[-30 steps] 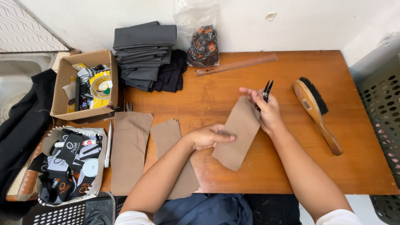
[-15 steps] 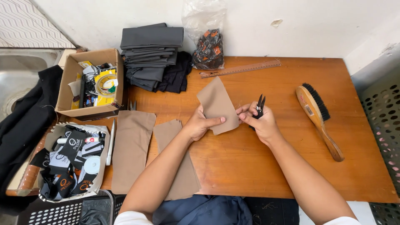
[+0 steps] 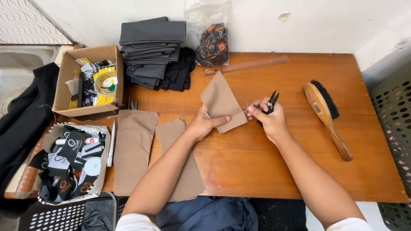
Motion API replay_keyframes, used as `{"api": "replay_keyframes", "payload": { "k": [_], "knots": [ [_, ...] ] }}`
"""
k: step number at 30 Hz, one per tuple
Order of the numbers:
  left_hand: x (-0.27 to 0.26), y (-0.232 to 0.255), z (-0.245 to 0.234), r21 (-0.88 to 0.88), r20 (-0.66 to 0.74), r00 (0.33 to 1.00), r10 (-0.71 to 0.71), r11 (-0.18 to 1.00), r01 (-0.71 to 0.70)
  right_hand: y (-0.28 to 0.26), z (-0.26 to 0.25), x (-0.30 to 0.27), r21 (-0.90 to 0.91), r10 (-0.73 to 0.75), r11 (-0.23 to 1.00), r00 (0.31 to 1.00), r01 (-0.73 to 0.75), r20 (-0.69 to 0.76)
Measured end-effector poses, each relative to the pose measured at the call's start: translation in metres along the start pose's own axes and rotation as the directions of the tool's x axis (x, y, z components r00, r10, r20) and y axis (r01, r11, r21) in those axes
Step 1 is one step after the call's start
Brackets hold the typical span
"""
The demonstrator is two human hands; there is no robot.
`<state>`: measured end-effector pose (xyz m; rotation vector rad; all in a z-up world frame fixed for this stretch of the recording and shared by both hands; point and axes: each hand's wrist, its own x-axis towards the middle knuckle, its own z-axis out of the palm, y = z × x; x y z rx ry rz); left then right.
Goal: The person uses a small knife to trim the edges of a piece of brown fabric on a wooden table. They hold the fabric with one hand and carefully cut along the edge with the other, then place the trimmed piece aside.
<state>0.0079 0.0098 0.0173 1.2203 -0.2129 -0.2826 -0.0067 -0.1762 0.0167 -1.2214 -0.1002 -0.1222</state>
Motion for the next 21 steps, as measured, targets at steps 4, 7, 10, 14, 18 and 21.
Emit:
{"api": "replay_keyframes", "payload": {
  "k": [4, 7, 10, 14, 18, 21],
  "knots": [
    [-0.002, 0.01, 0.003, -0.014, -0.027, 1.0, 0.005, 1.0, -0.006, -0.003, 0.004, -0.002, -0.011, -0.021, 1.0, 1.0, 0.021, 0.013],
    [-0.001, 0.004, 0.002, -0.015, -0.003, 1.0, 0.016, 1.0, -0.016, 0.003, 0.003, -0.002, -0.031, -0.033, 0.999, 0.998, 0.034, 0.045],
    [-0.002, 0.005, 0.002, 0.036, 0.007, 1.0, 0.018, 0.999, -0.018, 0.007, 0.001, -0.001, -0.037, -0.022, 0.999, 0.999, 0.023, 0.045],
    [-0.009, 0.019, 0.008, -0.02, 0.054, 0.998, -0.03, 0.999, 0.031, 0.007, -0.003, 0.002, -0.058, -0.053, 0.997, 0.998, 0.056, 0.044],
    [-0.007, 0.017, 0.009, 0.005, 0.085, 0.996, -0.041, 0.999, 0.041, 0.008, -0.003, 0.002, -0.072, -0.094, 0.993, 0.994, 0.098, 0.056],
    [-0.008, 0.018, 0.008, 0.001, 0.086, 0.995, -0.046, 0.999, 0.046, 0.007, -0.001, 0.0, -0.074, -0.105, 0.991, 0.993, 0.109, 0.052]
  ]
}}
